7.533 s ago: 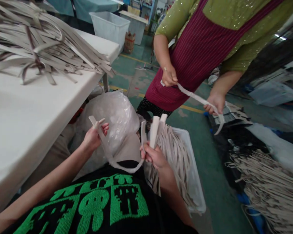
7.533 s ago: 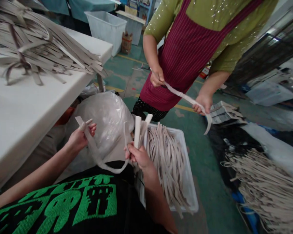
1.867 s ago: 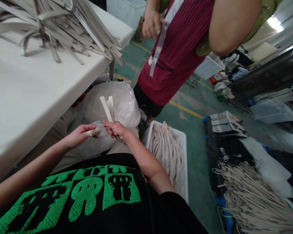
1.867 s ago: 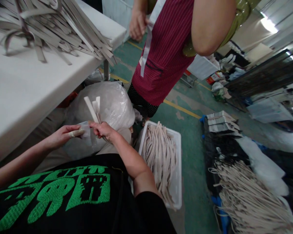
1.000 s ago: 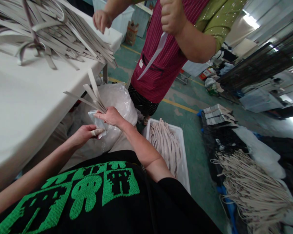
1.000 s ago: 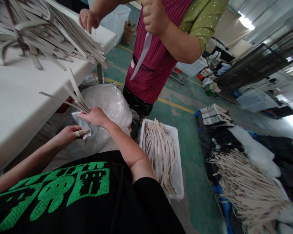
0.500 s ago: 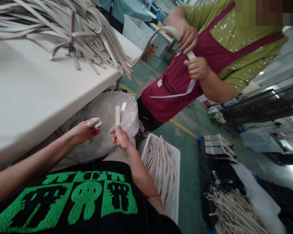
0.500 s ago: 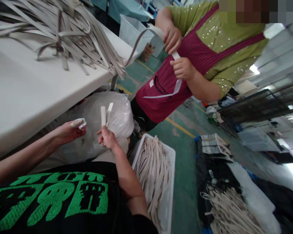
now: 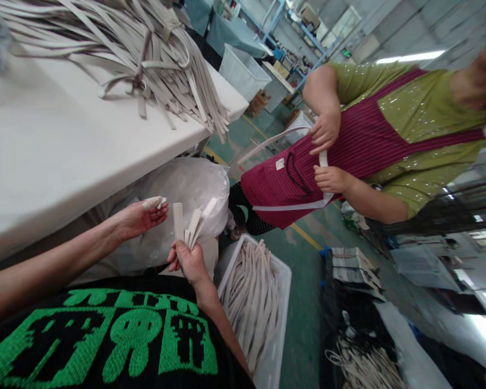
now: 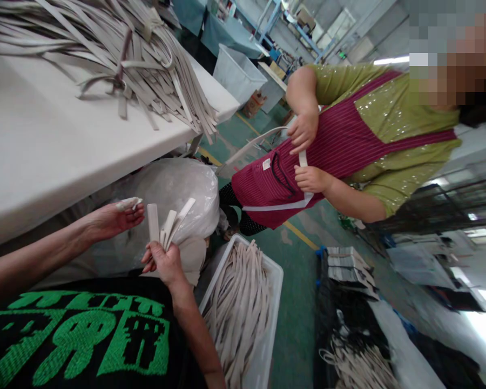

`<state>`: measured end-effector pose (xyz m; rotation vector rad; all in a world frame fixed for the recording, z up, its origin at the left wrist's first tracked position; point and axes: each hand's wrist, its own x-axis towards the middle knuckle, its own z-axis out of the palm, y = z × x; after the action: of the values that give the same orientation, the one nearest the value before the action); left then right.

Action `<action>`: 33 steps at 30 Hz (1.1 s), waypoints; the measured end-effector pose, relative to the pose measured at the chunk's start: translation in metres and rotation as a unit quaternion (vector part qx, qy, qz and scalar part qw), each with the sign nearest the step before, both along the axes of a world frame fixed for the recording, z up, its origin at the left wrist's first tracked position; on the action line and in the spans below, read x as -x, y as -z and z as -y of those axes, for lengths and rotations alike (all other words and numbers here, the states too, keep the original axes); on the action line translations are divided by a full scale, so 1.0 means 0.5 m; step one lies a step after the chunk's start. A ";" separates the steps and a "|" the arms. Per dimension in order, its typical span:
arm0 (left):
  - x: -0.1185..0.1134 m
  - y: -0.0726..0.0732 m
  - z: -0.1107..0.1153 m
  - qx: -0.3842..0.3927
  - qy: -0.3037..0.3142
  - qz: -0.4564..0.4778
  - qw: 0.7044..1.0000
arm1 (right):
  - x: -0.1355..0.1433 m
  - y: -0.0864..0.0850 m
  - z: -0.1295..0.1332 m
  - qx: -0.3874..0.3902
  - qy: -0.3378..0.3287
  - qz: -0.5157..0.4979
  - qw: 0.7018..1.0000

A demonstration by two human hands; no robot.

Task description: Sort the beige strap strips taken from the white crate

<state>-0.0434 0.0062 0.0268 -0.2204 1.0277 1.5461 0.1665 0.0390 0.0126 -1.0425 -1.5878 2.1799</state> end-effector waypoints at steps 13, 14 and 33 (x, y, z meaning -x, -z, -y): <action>0.002 0.028 -0.004 -0.029 -0.039 -0.015 0.999 | 0.012 -0.024 0.014 -0.056 -0.010 0.062 0.996; 0.000 0.025 -0.004 -0.035 -0.036 -0.018 0.999 | 0.013 -0.022 0.014 -0.058 -0.010 0.062 0.996; -0.017 0.010 -0.002 -0.021 -0.017 -0.064 0.998 | 0.012 -0.003 0.000 -0.093 -0.021 0.074 0.993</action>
<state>-0.0351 0.0070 0.0217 -0.1105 1.0951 1.6289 0.1604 0.0390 0.0143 -1.1439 -1.8519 1.9747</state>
